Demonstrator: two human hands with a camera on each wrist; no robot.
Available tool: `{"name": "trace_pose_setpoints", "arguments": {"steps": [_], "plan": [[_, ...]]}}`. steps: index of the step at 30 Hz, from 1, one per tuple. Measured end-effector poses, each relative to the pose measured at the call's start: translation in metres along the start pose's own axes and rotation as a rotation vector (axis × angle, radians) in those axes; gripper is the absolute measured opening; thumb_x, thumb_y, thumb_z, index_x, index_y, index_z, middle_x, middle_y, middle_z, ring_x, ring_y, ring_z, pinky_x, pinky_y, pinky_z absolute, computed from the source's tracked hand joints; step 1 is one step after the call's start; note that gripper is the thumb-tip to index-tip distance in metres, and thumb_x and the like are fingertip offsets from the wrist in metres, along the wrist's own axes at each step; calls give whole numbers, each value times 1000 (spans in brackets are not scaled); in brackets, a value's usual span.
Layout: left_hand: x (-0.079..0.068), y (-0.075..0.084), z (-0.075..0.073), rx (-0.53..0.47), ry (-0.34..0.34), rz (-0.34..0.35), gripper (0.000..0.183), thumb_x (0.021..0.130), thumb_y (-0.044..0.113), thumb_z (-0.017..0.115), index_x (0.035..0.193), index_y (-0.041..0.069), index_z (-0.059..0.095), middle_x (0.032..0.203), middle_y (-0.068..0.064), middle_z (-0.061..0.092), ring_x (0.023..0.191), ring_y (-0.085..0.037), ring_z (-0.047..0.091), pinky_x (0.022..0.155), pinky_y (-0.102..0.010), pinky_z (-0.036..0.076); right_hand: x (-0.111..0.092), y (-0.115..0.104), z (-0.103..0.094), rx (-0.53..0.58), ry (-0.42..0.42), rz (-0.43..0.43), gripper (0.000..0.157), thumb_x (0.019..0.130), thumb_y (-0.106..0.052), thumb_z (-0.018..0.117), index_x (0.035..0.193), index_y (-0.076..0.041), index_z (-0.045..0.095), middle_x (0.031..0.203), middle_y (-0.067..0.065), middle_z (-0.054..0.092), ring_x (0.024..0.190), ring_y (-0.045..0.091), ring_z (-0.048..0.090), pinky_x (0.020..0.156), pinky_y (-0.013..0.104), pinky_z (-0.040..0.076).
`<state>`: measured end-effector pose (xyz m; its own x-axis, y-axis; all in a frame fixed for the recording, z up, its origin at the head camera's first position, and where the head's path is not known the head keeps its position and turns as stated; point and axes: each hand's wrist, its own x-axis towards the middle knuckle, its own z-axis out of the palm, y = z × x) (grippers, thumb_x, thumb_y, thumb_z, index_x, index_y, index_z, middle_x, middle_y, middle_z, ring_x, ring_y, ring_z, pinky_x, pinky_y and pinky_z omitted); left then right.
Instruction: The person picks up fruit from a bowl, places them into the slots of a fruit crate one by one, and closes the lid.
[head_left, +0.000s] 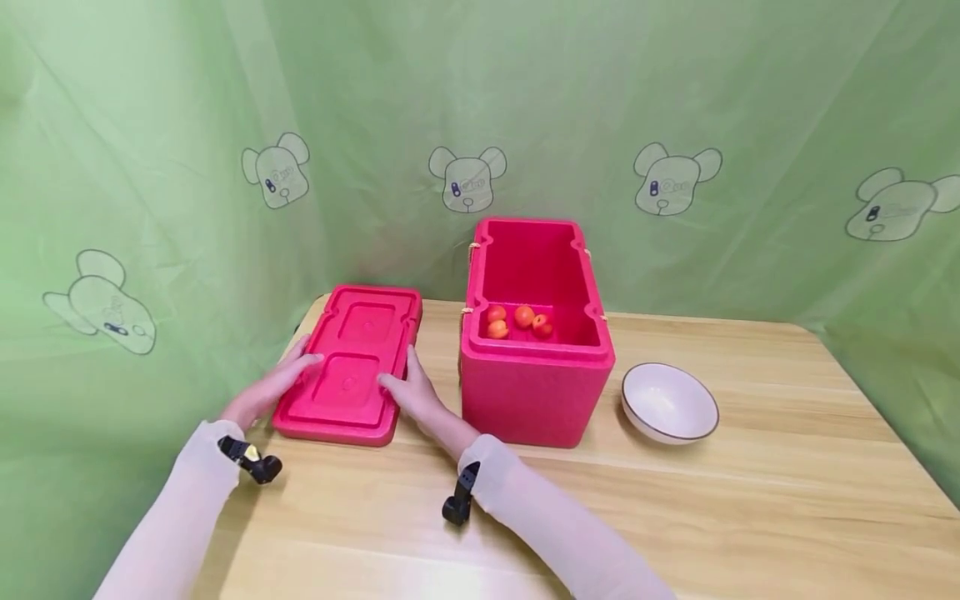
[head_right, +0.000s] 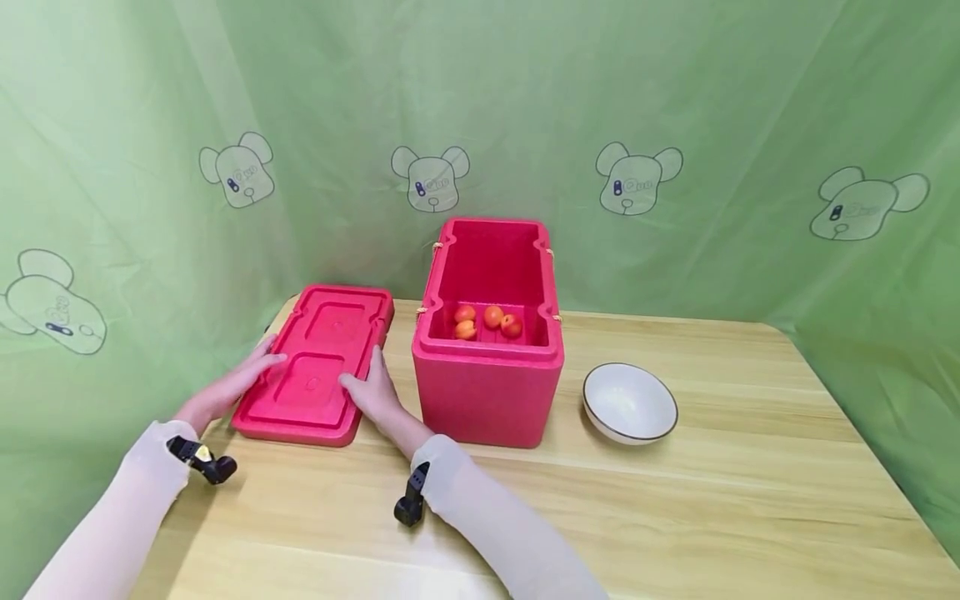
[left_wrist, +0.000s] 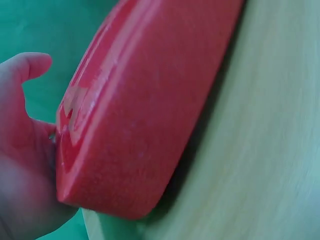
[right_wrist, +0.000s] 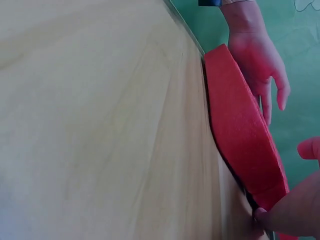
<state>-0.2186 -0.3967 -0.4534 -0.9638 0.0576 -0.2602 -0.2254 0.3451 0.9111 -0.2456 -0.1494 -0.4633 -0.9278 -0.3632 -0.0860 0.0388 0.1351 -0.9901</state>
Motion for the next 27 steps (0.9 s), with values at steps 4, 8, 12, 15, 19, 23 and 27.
{"name": "trace_pose_setpoints", "arguments": {"steps": [4, 8, 12, 15, 19, 23, 27], "plan": [[-3, 13, 2, -120, 5, 10, 80, 98, 37, 40, 148, 21, -19, 156, -9, -18, 143, -36, -2, 115, -55, 5, -1, -8, 1, 36, 29, -36, 85, 85, -14, 59, 152, -15, 6, 157, 4, 18, 137, 17, 30, 112, 36, 28], [-7, 26, 2, -205, 62, 23, 75, 98, 38, 39, 150, 23, -12, 156, -15, -1, 131, -29, 29, 108, -42, 30, -3, -24, 3, 86, 66, -95, 82, 86, -11, 56, 152, -19, 8, 157, 0, 19, 135, 15, 33, 110, 35, 32], [-14, 41, -2, -249, 146, 62, 73, 98, 41, 40, 151, 20, -5, 152, -13, 12, 105, -9, 43, 86, -21, 41, -7, -45, 2, 88, 82, -166, 80, 88, -9, 55, 152, -23, 9, 157, -5, 16, 138, 12, 27, 111, 34, 31], [-21, 61, -5, -286, 178, 116, 70, 97, 42, 42, 150, 21, 0, 143, -7, 25, 98, -5, 44, 79, -20, 43, -12, -64, -3, 54, 96, -242, 79, 90, -11, 56, 152, -25, 10, 157, -8, 14, 140, 8, 23, 112, 33, 28], [-34, 97, -6, -366, 186, 215, 62, 97, 40, 44, 144, 26, 6, 124, 3, 37, 99, -10, 50, 77, -25, 49, -26, -99, -15, 26, 97, -383, 79, 91, -11, 56, 152, -23, 9, 159, -6, 9, 141, 6, 18, 113, 32, 27], [-47, 135, -2, -413, 144, 365, 59, 99, 34, 42, 148, 28, 9, 130, 1, 38, 105, -12, 52, 80, -27, 51, -56, -146, -32, 54, 61, -499, 79, 91, -6, 54, 152, -14, 6, 159, -1, 3, 144, 10, 10, 115, 36, 22], [-55, 170, 8, -434, 73, 496, 55, 101, 29, 36, 150, 32, 13, 141, -4, 34, 114, -17, 49, 85, -29, 50, -83, -186, -52, 78, 55, -501, 77, 92, -7, 53, 152, -14, 5, 159, -3, 0, 145, 12, 7, 116, 36, 21]]}}
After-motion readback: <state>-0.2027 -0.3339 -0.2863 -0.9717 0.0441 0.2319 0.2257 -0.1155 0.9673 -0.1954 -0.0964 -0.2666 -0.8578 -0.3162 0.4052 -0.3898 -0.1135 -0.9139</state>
